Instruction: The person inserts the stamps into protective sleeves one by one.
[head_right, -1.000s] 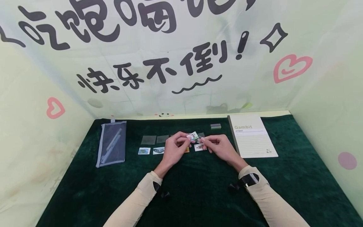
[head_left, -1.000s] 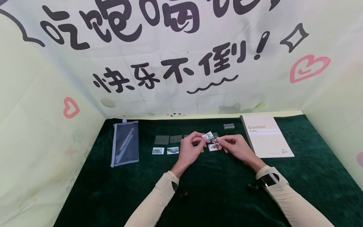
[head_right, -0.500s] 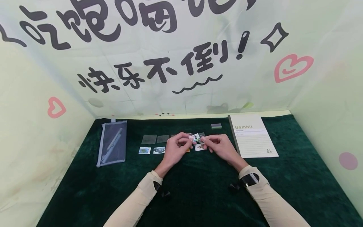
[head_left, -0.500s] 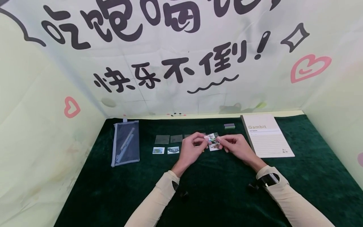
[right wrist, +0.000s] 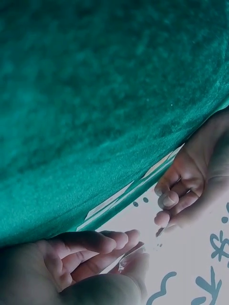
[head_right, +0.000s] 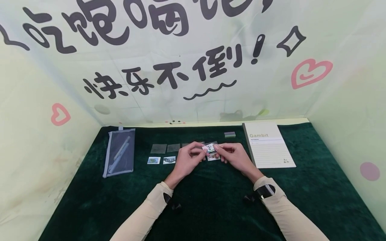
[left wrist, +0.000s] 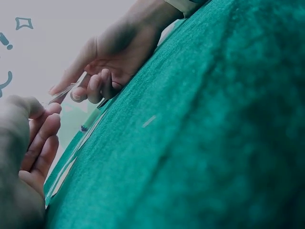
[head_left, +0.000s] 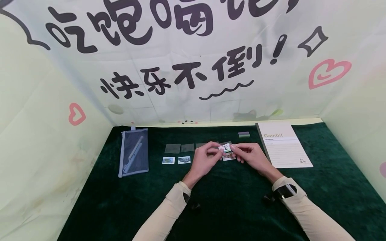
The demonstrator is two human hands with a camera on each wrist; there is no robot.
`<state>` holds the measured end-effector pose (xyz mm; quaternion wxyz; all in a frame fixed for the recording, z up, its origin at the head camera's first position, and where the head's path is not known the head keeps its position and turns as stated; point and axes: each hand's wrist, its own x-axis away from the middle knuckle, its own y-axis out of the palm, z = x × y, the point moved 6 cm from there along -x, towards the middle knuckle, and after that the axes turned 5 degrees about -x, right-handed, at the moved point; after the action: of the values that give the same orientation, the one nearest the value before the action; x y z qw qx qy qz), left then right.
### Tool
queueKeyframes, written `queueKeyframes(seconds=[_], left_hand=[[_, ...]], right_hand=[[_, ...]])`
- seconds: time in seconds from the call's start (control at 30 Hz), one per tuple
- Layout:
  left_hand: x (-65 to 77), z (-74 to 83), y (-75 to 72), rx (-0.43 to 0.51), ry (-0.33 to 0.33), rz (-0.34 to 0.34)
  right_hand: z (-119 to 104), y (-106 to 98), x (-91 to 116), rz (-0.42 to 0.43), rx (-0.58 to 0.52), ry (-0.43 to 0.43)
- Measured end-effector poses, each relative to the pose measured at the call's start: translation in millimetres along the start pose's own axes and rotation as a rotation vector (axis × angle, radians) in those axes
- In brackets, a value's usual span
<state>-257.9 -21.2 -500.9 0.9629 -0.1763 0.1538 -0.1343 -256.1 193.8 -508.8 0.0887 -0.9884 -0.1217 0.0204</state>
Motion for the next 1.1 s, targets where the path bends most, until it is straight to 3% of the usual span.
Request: queueKeyframes(seconds=[0.5, 0.7, 0.83, 1.1], left_hand=[[0.7, 2.0, -1.8, -0.055, 0.004, 0.007], [1.1, -0.1, -1.9, -0.036, -0.026, 0.015], [1.2, 0.8, -1.3, -0.038, -0.011, 0.017], [1.0, 2.1, 0.5, -0.051, -0.002, -0.014]], right_hand=[[-4.8, 4.4, 1.6, -0.038, -0.027, -0.04], [-3.8, 4.4, 1.9, -0.041, -0.032, -0.036], [-3.1, 4.7, 1.9, -0.04, -0.027, -0.031], [-0.5, 4.3, 0.1, -0.026, -0.045, -0.029]])
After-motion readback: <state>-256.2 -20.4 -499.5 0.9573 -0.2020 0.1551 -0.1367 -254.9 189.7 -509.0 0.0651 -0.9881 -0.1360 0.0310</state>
